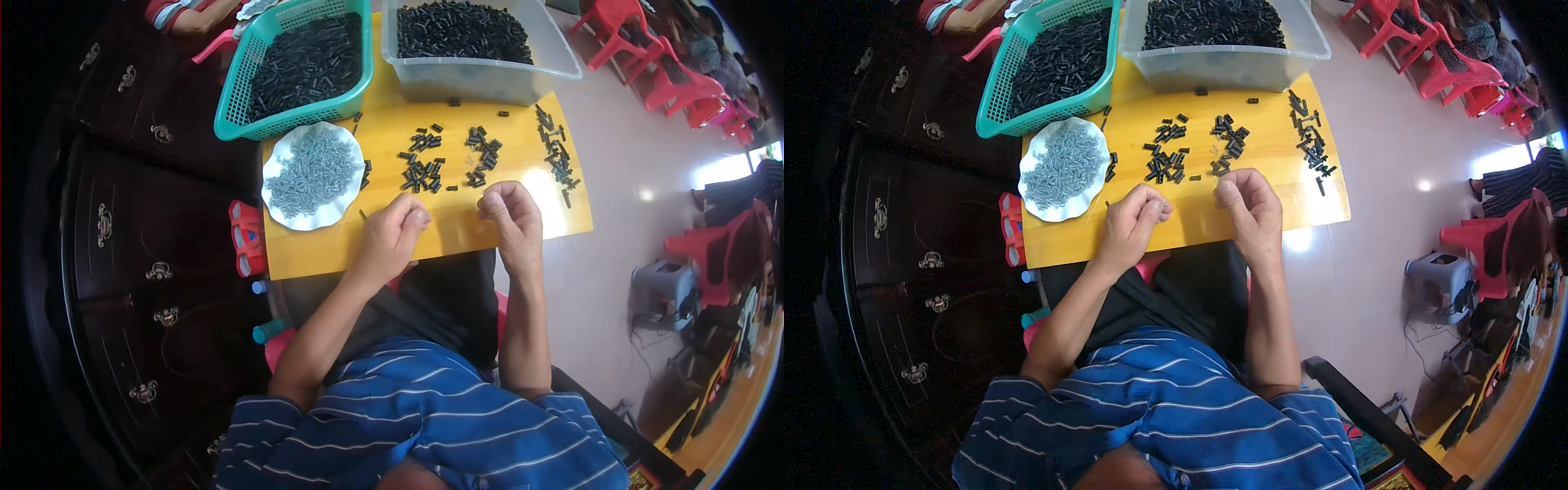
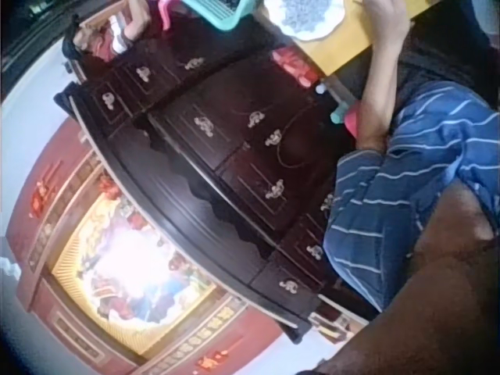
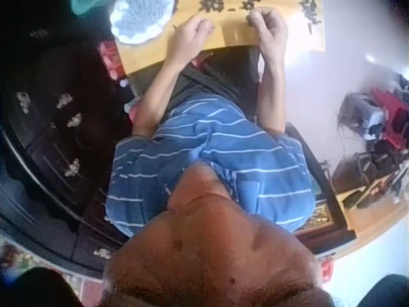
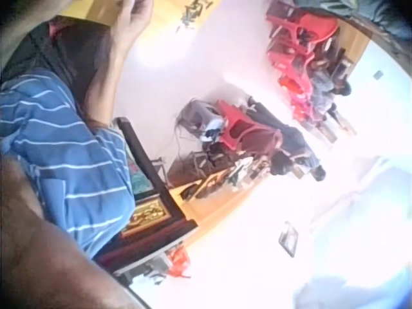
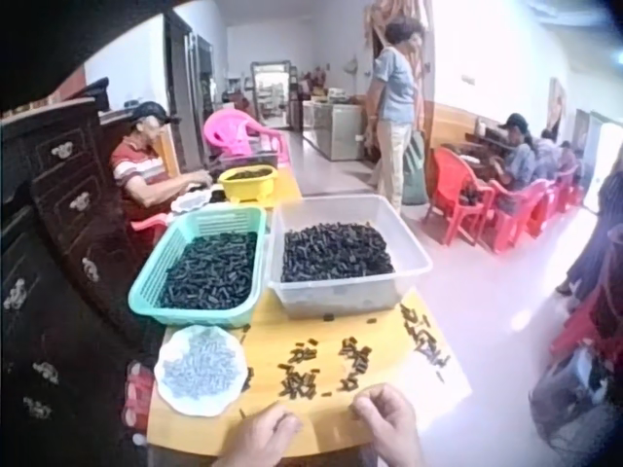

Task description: The person assembles small components by picking up plastic parts and metal pins from the table and inserting the pins into the plastic parts by hand.

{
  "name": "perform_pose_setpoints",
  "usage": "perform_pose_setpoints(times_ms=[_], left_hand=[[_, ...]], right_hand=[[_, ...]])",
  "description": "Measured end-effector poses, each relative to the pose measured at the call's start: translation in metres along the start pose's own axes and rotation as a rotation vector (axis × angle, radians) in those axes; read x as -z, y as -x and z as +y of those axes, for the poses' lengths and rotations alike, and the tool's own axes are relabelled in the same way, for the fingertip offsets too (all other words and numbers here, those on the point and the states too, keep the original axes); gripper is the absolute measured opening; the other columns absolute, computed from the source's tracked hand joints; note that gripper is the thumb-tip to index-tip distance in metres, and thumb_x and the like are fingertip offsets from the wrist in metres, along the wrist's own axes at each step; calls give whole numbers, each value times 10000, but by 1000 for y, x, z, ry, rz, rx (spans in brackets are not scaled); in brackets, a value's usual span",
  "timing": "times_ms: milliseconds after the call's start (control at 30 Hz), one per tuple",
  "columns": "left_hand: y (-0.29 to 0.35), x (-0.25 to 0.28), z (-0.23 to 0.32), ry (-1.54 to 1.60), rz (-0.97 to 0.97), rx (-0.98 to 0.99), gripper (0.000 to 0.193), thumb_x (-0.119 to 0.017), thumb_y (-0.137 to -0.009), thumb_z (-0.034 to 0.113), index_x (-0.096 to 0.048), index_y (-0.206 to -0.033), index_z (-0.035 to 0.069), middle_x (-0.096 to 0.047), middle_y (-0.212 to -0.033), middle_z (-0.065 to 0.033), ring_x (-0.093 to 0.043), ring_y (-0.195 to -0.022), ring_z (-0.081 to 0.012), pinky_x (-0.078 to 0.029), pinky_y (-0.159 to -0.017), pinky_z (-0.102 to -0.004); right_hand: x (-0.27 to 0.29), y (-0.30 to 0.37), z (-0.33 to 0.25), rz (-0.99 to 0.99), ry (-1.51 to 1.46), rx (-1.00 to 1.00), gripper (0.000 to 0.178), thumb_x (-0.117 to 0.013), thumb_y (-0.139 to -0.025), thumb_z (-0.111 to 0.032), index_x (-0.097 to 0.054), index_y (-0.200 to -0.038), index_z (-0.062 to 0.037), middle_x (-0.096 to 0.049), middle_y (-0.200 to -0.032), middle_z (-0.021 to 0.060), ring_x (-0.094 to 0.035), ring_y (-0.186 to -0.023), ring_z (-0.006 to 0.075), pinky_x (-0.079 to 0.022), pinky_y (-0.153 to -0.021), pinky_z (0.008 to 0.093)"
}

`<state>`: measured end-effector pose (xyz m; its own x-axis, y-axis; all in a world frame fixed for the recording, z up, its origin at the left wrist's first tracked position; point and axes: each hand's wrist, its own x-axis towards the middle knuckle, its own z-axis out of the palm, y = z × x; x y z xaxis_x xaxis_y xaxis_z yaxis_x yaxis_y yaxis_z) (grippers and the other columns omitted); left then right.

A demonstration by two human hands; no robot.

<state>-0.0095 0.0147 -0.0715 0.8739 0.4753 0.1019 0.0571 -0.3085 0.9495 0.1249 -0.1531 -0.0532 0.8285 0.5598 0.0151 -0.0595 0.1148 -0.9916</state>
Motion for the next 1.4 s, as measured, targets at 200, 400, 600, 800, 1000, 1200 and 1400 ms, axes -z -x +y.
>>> perform_pose_setpoints(times_ms=[200, 400, 600, 800, 1000, 1200, 1400], left_hand=[[-19, 0, -3, 21, -30, -71, 231, -532, -1059, 163, -624, -966, -28, -726, -884, -101, -712, -844, -163, -562, -800, -307], [-4, 2, 5, 9, 2, -38, 202, -552, -1046, 154, -636, -991, -21, -738, -908, -107, -712, -869, -171, -558, -810, -320], [-6, -24, 30, -321, -264, -296, 103, -566, -973, 114, -599, -959, 17, -671, -932, -174, -653, -961, -394, -495, -982, -471], [-14, -39, 15, -395, -238, -452, 105, -576, -945, 99, -583, -955, -5, -642, -1064, -220, -602, -1177, -406, -449, -1082, -495], [-17, -43, 6, -363, -174, -424, 110, -583, -940, 88, -590, -943, -23, -638, -1242, -252, -542, -1302, -428, -428, -1121, -488], [-15, -38, 7, -357, -107, -427, 97, -597, -942, 78, -604, -948, -19, -634, -1269, -261, -560, -1278, -438, -451, -1086, -477], [1, -38, 5, -322, -130, -488, 71, -610, -935, 62, -602, -941, -9, -655, -1158, -236, -620, -1145, -420, -497, -989, -466]], right_hand=[[-1, 0, 0, -12, -22, -3, 132, -641, -1033, -138, -625, -1023, -7, -637, -889, 4, -583, -825, 88, -484, -786, 243], [2, -3, 0, 8, -13, 16, 136, -647, -1029, -140, -629, -1022, -6, -642, -884, 7, -590, -816, 90, -490, -777, 243], [5, -5, -2, 74, -26, 39, 144, -653, -1030, -159, -632, -1020, -17, -654, -889, 14, -599, -813, 90, -496, -775, 245], [7, -4, -4, 102, -81, 37, 160, -661, -1029, -182, -631, -1017, -25, -659, -891, 19, -605, -811, 92, -502, -774, 250], [8, -5, -3, 94, -93, 39, 160, -660, -1029, -180, -631, -1016, -23, -658, -888, 20, -612, -805, 97, -506, -781, 252], [8, -5, -4, 97, -96, 24, 156, -661, -1029, -175, -631, -1018, -22, -658, -885, 21, -613, -808, 98, -506, -782, 252], [10, -7, 0, 106, -63, 27, 125, -660, -1022, -146, -632, -1015, -24, -657, -889, 10, -602, -811, 86, -498, -772, 240]])
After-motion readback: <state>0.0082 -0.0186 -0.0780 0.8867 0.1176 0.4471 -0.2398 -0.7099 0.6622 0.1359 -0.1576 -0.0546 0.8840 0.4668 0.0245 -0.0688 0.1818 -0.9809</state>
